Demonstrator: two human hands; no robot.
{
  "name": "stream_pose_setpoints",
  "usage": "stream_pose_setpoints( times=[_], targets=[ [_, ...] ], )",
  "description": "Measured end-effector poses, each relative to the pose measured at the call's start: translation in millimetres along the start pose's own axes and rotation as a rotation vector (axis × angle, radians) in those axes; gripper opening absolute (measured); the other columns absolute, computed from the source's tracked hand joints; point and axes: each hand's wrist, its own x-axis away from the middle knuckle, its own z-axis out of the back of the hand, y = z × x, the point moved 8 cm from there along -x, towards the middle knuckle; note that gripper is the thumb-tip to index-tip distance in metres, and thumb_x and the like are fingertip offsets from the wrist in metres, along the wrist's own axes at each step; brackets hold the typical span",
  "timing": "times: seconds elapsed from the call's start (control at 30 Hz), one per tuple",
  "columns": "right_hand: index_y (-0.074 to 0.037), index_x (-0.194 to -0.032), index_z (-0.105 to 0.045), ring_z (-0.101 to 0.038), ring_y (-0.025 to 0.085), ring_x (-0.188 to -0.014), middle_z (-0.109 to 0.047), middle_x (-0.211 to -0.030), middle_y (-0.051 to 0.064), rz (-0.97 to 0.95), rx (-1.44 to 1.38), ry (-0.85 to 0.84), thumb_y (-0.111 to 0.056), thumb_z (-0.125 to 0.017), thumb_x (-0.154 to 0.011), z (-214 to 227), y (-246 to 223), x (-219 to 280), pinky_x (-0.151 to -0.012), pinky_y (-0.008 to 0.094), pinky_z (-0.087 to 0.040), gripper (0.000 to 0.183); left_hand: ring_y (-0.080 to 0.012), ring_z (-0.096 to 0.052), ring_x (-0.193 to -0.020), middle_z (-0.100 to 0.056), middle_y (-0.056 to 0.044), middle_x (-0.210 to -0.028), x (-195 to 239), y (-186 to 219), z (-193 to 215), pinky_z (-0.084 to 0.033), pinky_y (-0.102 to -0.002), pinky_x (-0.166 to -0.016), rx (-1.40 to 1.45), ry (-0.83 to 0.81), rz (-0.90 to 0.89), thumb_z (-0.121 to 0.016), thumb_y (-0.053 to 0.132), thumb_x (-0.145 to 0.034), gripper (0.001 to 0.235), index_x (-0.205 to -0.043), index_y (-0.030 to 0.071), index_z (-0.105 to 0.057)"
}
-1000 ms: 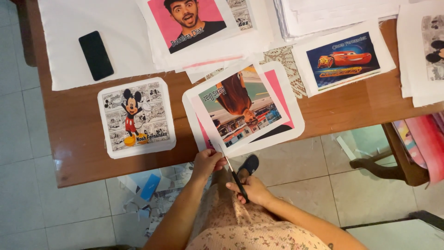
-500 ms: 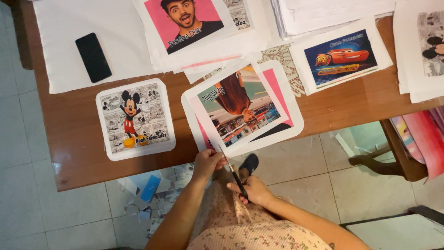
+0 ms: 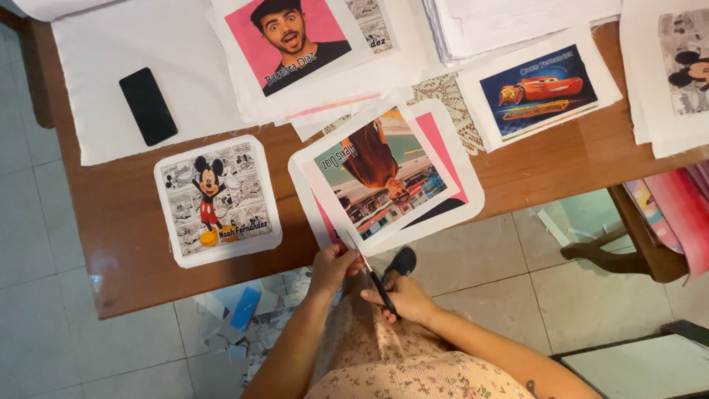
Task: The person uses scissors to manually cut out various printed designs and portraits from sheets of paper on a wooden table.
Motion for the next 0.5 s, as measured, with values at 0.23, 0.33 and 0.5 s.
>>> stream_pose_setpoints(
  times=[0.23, 0.33, 0.5],
  targets=[
    [-0.002, -0.058, -0.067, -0.068, 0.017, -0.040, -0.066, -0.047, 0.012, 0.023, 0.051, 0.021, -0.036, -0.093, -0.070, -3, 6, -11, -0.043, 0.025, -0.055, 0.045, -0.0222, -0.078, -0.072, -0.076, -0.023, -0.083, -1, -3, 2, -0.066, -0.030, -0.068, 0.020, -0.006, 0.009, -0.075, 0.013, -0.082, 0.025, -0.095, -0.009, -0.071],
    [-0.001, -0.058, -0.066, -0.066, 0.018, -0.040, -0.065, -0.048, 0.014, -0.003, -0.042, -0.001, -0.033, -0.095, -0.070, -5, -2, -7, -0.044, 0.024, -0.055, 0.045, -0.0217, -0.078, -0.074, -0.076, -0.023, -0.084, -1, -6, 2, -0.066, -0.030, -0.070, 0.036, -0.025, 0.018, -0.075, 0.015, -0.082, 0.027, -0.096, -0.008, -0.070],
    [-0.002, -0.061, -0.067, -0.066, 0.018, -0.040, -0.065, -0.049, 0.014, 0.045, 0.006, -0.010, -0.036, -0.094, -0.072, -2, -12, -9, -0.043, 0.025, -0.054, 0.045, -0.0279, -0.079, -0.079, -0.075, -0.027, -0.089, -1, -8, 2, -0.066, -0.036, -0.073, 0.049, -0.046, 0.025, -0.076, 0.017, -0.083, 0.031, -0.100, -0.008, -0.070]
  ],
)
